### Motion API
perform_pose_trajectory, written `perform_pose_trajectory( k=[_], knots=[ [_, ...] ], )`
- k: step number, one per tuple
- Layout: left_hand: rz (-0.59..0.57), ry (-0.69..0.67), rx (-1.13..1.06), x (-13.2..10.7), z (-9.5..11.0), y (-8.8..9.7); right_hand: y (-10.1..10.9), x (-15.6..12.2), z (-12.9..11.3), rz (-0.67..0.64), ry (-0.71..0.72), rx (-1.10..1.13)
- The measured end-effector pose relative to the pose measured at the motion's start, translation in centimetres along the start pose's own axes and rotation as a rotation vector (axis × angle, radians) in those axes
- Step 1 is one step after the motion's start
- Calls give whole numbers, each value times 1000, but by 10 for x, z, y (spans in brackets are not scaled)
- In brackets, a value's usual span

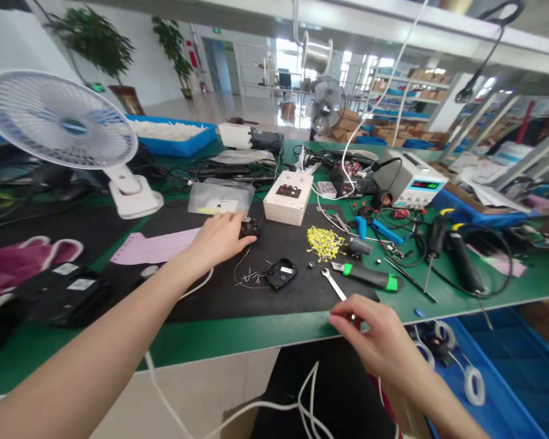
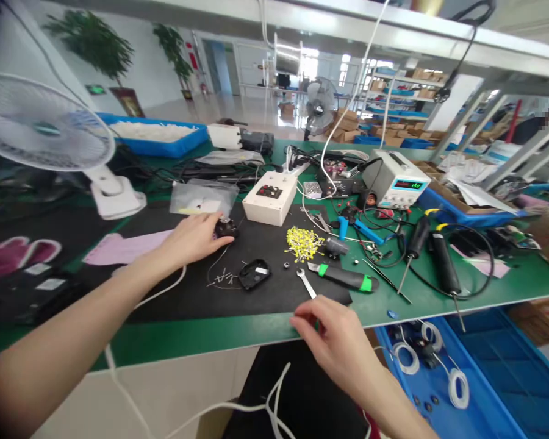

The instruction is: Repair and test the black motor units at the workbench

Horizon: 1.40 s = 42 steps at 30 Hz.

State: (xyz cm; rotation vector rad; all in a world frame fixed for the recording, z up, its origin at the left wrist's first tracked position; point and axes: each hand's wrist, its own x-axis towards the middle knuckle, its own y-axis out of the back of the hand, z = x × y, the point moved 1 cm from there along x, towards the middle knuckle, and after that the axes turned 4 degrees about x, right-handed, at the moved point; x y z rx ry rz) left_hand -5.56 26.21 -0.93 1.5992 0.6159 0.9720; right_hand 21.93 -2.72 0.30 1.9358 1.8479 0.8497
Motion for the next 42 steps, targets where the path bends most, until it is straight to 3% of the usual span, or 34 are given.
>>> perform_pose_trajectory(
  k=[3, 6, 9, 11, 15, 16, 21, 23, 26, 30, 35, 38, 42],
  knots=[
    [-41, 15, 11, 12, -3, -14, 13, -33, 25, 101, -122, -6],
    [-36, 39, 8, 22, -7, -12, 34, -47, 43, 174, -170, -98],
    [64, 104, 6, 19, -5, 10, 63, -46, 56, 248, -168, -214],
    [167, 150, -4, 4, 6, 33, 85, -37, 66, 313, -170, -307],
    [364, 207, -229, -55, 63, 68, 124, -4, 97, 379, -184, -574],
    [323, 173, -319, -71, 83, 69, 130, 6, 106, 373, -196, -638],
    [249, 96, -513, -127, 172, 39, 134, 36, 136, 282, -258, -839],
    [263, 112, -509, -135, 193, 24, 129, 39, 142, 268, -268, -866],
    [290, 117, -464, -138, 207, 11, 127, 40, 145, 292, -268, -858],
    [266, 105, -449, -140, 205, 7, 133, 32, 140, 357, -218, -766],
    [36, 64, -596, -155, 190, 13, 129, 3, 95, 360, -100, -527],
    [-21, 97, -707, -164, 188, 20, 109, -17, 58, 285, -4, -342],
    [21, 174, -752, -171, 198, 22, 62, -31, 22, 101, 207, -223]
  ],
)
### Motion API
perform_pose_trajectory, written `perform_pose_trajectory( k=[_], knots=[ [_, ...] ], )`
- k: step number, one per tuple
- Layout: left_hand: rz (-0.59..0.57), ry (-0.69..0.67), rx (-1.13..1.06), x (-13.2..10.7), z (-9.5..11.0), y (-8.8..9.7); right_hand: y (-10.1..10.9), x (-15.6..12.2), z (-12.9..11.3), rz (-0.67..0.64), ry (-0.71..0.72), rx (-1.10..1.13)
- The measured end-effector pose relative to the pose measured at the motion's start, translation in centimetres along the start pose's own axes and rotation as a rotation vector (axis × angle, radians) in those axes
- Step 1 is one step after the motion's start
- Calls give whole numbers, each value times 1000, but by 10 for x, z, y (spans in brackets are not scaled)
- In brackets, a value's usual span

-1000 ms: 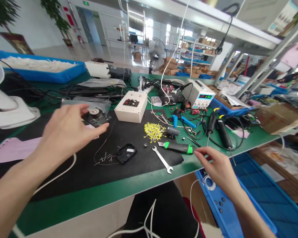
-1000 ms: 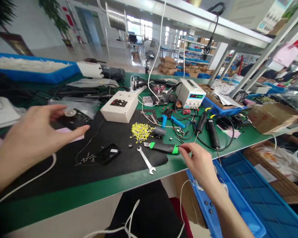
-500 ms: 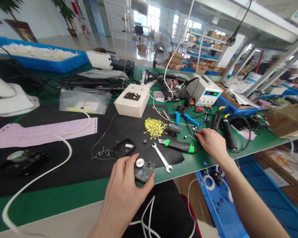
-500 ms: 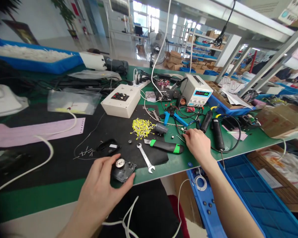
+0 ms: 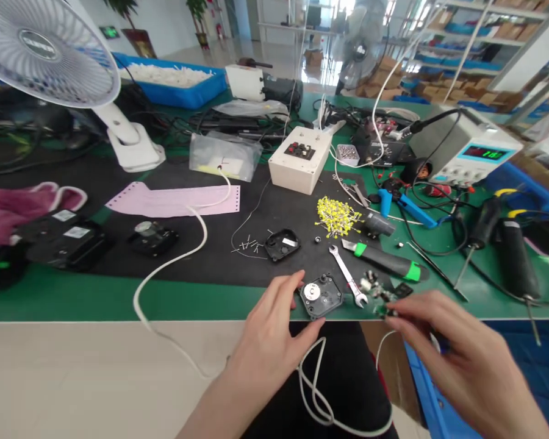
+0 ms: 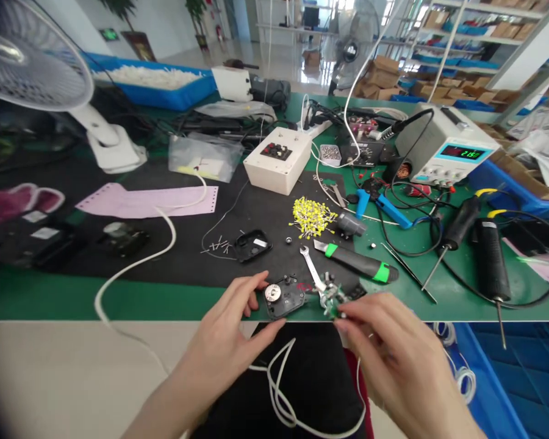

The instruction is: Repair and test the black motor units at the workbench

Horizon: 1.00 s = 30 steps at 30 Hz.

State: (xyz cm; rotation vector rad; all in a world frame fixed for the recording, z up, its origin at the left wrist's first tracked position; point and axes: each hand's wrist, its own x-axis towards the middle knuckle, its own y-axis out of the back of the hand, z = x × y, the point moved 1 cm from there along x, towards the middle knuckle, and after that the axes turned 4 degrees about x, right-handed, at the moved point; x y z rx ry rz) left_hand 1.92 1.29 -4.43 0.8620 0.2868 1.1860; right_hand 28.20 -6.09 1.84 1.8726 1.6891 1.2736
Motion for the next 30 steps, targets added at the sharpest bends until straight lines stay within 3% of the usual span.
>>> perform_pose_trajectory(
  k=[4, 7, 19, 24, 30],
  knots=[
    [67, 33, -40, -6, 5, -10, -36, 0, -20, -96, 63, 37],
    [127, 14, -50, -9, 4, -15, -48, 5, -24, -84, 53, 0],
    [247, -42, -37, -11, 2, -24, -57, 20, -34, -100, 44, -81],
    [241, -24, -56, -11, -1, -26, -63, 25, -39, -161, 143, -145],
    [225, 36, -80, -12, -2, -25, -69, 21, -30, -150, 130, -71]
  ],
)
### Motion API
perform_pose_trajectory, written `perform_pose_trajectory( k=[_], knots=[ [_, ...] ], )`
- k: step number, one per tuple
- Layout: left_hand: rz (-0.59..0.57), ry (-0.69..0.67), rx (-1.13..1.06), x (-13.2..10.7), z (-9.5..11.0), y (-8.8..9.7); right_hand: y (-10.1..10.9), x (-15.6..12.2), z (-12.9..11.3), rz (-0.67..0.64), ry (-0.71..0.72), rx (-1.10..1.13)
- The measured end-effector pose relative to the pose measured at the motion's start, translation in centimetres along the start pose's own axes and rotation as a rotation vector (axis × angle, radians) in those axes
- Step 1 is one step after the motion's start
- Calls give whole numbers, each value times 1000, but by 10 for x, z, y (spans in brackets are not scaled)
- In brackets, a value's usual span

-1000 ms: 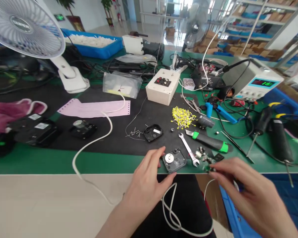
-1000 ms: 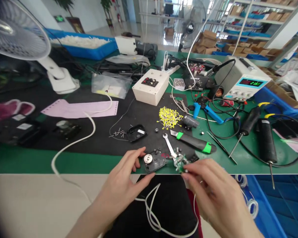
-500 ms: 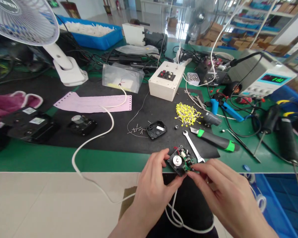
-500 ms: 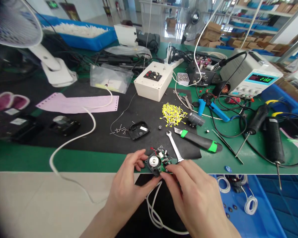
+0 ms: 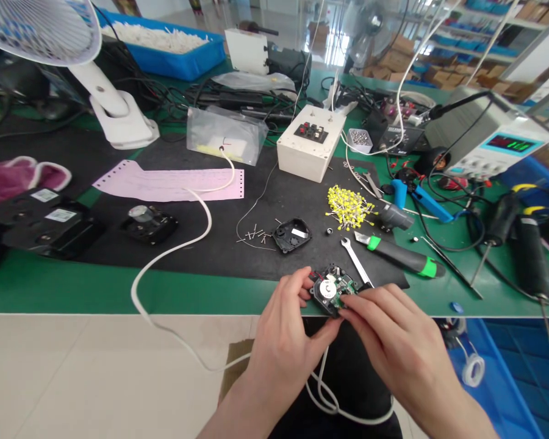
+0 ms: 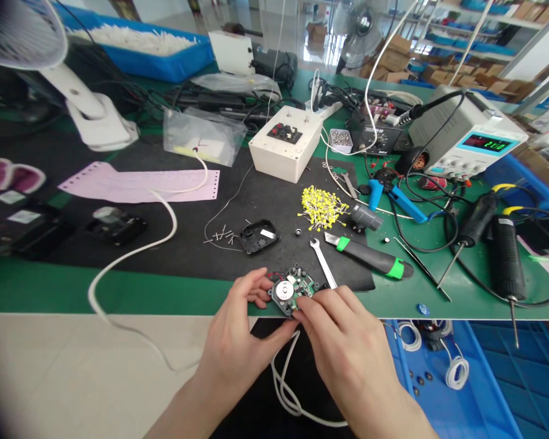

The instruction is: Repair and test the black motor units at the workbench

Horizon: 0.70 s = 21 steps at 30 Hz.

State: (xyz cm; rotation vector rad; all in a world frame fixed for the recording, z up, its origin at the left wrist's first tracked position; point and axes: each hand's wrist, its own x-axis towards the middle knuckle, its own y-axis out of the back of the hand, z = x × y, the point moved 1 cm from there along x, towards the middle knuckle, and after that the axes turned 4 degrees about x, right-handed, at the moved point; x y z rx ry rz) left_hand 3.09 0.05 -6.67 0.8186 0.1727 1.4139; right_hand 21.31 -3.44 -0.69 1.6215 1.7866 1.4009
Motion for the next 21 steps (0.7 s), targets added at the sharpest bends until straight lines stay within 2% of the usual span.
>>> perform_pose_trajectory(
  k=[10, 16, 21],
  knots=[
    [-30, 21, 16, 4, 3, 2, -13, -3, -2, 211, -33, 143],
    [-27, 29, 50, 6, 6, 4, -24, -6, 8, 170, 44, 149],
    [-44, 48, 69, 7, 9, 6, -25, -13, 6, 233, 11, 208]
  ],
)
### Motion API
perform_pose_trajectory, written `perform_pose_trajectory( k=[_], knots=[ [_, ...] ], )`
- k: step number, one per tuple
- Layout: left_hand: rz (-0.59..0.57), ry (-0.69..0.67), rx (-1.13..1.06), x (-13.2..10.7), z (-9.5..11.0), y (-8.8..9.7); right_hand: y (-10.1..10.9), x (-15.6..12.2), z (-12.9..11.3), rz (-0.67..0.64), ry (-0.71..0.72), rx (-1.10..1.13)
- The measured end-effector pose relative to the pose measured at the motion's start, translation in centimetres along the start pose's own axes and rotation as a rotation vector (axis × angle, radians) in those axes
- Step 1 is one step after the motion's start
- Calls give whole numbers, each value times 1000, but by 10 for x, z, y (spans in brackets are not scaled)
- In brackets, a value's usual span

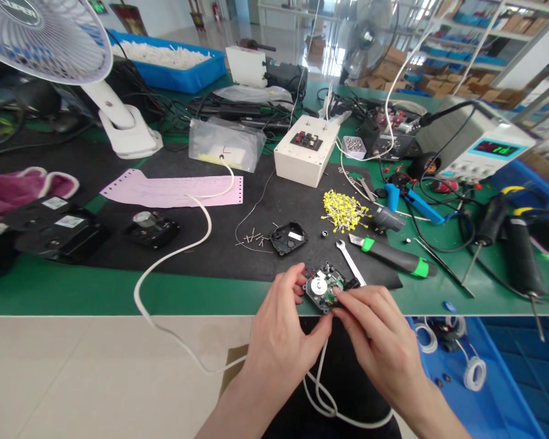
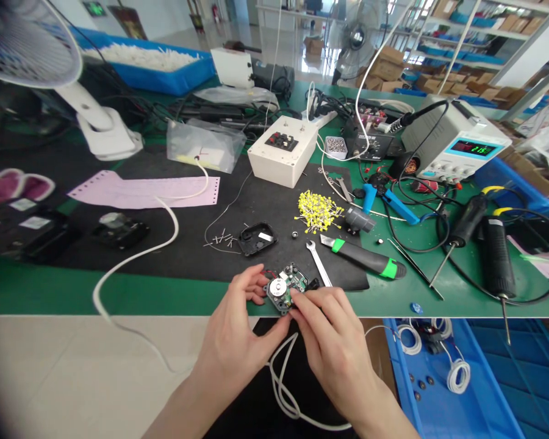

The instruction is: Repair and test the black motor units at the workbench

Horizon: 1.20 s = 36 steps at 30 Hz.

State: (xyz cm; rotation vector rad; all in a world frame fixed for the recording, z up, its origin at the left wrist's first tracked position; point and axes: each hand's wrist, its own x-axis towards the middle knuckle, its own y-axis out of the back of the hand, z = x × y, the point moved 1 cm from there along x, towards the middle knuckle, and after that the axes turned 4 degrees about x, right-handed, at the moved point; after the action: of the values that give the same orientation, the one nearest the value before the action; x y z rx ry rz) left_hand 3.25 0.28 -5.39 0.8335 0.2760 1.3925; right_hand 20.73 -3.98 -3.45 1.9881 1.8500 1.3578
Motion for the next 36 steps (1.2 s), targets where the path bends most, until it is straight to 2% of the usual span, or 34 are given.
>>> perform_pose_trajectory(
  k=[2, 5, 7, 9, 12, 17, 22, 27, 36],
  knots=[
    [-9, 2, -2, 1, 1, 2, 4, -4, -2, 108, -34, 25],
    [-51, -1, -15, 4, 2, 5, 12, -10, 2, 271, -209, 11],
    [-86, 7, -32, 6, 2, 7, 15, -11, 8, 241, -308, 13],
    [-103, 31, -56, 9, 4, 10, 15, -8, 13, 151, -333, 34],
    [-117, 32, -72, 12, 5, 11, 15, -1, 16, 76, -301, 52],
    [-120, -79, -25, 16, 6, 9, 12, 8, 13, 1, -239, 87],
    [-113, -83, -7, 18, 7, 10, 17, 13, 10, -80, -155, 60],
    [-138, -84, 6, 21, 8, 10, 19, 16, 8, -79, -130, 72],
    [-114, -77, 1, 25, 13, 7, 13, 7, 10, 8, -246, 30]
  ],
)
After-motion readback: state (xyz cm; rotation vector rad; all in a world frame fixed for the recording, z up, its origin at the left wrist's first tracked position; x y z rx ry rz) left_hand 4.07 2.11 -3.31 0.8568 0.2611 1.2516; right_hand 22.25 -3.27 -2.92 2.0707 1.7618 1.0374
